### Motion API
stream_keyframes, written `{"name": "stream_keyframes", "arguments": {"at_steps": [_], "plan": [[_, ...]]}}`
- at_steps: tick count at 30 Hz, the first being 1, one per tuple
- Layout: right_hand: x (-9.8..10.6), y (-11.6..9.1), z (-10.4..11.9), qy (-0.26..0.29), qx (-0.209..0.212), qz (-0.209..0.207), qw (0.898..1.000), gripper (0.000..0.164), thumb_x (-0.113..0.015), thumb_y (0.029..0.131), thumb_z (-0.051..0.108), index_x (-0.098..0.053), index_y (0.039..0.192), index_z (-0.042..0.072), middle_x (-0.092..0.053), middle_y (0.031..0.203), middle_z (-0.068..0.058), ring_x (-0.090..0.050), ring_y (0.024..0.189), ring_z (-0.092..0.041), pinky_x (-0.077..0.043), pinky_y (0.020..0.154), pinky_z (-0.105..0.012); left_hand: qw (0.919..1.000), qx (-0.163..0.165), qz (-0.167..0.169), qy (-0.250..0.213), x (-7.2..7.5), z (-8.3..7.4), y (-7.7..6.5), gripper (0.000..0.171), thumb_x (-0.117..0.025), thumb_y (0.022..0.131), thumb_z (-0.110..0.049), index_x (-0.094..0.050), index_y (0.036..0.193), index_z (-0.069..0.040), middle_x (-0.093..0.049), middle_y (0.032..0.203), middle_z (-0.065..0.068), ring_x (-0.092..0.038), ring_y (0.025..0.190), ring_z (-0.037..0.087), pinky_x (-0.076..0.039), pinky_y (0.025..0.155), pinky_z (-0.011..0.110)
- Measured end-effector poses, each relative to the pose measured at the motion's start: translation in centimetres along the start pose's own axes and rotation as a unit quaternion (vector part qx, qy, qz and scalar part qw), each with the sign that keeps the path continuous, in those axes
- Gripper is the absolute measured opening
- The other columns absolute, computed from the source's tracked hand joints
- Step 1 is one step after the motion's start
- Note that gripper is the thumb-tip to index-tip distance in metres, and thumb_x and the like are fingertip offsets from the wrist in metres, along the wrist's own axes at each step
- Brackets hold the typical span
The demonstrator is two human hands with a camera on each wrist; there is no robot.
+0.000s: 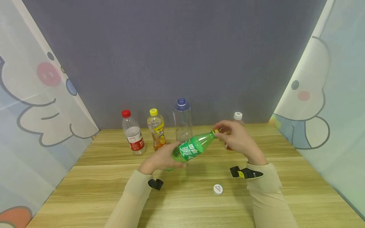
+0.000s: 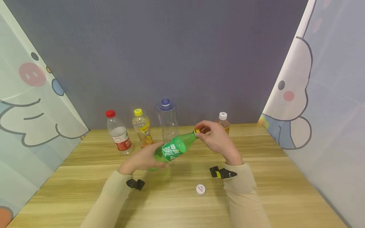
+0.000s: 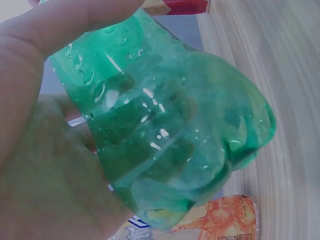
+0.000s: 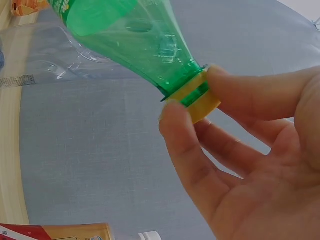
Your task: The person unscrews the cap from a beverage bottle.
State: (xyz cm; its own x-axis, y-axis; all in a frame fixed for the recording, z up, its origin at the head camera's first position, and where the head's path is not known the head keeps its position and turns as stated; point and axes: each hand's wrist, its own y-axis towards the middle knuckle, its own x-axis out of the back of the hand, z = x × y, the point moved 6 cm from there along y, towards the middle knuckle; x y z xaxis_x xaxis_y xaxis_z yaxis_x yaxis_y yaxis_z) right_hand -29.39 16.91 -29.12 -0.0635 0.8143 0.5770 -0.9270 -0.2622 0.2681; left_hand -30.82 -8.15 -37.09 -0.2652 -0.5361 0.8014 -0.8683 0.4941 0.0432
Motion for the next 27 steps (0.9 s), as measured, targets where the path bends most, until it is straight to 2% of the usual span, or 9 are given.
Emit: {"name": "stream_keyframes", "arguments": {"at_steps": [8, 11, 15, 18, 24, 27], "plan": [[-0.04, -0.06, 0.06, 0.024, -0.006, 0.011, 1.000, 0.025, -0.068, 0.094, 0.003, -0.068, 0.118, 0.003, -0.069, 0.116, -0.019, -0.059, 0.061, -0.019, -0.048, 0.045, -0.029, 1.0000, 0.001, -0.001, 0.005, 0.05, 0.06, 0.04, 0.087, -0.089, 0.077, -0.034, -0.047, 0.149, -0.011, -0.065, 0.125, 0.004, -0.060, 0.111, 0.023, -0.049, 0.099, 0.051], [-0.07, 0.00, -0.03, 0.031, -0.011, 0.008, 0.999, 0.020, -0.069, 0.095, 0.008, -0.069, 0.114, 0.005, -0.069, 0.113, -0.017, -0.055, 0.055, -0.018, -0.047, 0.044, -0.029, 1.0000, 0.001, -0.002, 0.006, 0.09, 0.05, 0.03, 0.087, -0.088, 0.077, -0.034, -0.046, 0.149, -0.011, -0.065, 0.125, 0.004, -0.060, 0.111, 0.023, -0.049, 0.099, 0.051], [-0.01, 0.11, 0.00, 0.031, -0.012, -0.012, 0.999, 0.017, -0.070, 0.097, 0.017, -0.071, 0.109, 0.006, -0.069, 0.099, -0.014, -0.051, 0.046, -0.017, -0.047, 0.042, -0.031, 1.0000, -0.002, -0.001, 0.004, 0.10, -0.04, 0.00, 0.086, -0.088, 0.077, -0.035, -0.047, 0.149, -0.011, -0.065, 0.125, 0.003, -0.060, 0.112, 0.023, -0.049, 0.098, 0.051], [0.07, 0.19, 0.07, 0.025, -0.009, -0.029, 0.999, 0.017, -0.070, 0.097, 0.018, -0.071, 0.108, 0.005, -0.069, 0.092, -0.014, -0.051, 0.044, -0.018, -0.046, 0.040, -0.031, 1.0000, -0.005, 0.001, 0.003, 0.08, -0.11, -0.02, 0.085, -0.088, 0.077, -0.036, -0.048, 0.148, -0.012, -0.065, 0.125, 0.003, -0.060, 0.111, 0.022, -0.049, 0.098, 0.051], [0.16, 0.35, -0.19, 0.004, -0.012, -0.039, 0.999, 0.023, -0.070, 0.097, 0.018, -0.068, 0.115, 0.003, -0.070, 0.103, -0.015, -0.057, 0.053, -0.020, -0.050, 0.043, -0.035, 1.0000, -0.004, 0.000, 0.005, 0.09, -0.10, 0.00, 0.085, -0.088, 0.077, -0.036, -0.048, 0.148, -0.013, -0.065, 0.124, 0.002, -0.060, 0.110, 0.022, -0.049, 0.097, 0.050], [0.15, 0.35, -0.41, -0.001, -0.028, -0.031, 0.999, 0.029, -0.069, 0.098, 0.025, -0.068, 0.118, 0.003, -0.070, 0.099, -0.014, -0.057, 0.053, -0.020, -0.051, 0.045, -0.036, 1.0000, -0.003, 0.000, 0.007, 0.09, -0.05, 0.03, 0.086, -0.088, 0.077, -0.036, -0.047, 0.149, -0.012, -0.065, 0.125, 0.003, -0.060, 0.111, 0.022, -0.049, 0.098, 0.050]]}}
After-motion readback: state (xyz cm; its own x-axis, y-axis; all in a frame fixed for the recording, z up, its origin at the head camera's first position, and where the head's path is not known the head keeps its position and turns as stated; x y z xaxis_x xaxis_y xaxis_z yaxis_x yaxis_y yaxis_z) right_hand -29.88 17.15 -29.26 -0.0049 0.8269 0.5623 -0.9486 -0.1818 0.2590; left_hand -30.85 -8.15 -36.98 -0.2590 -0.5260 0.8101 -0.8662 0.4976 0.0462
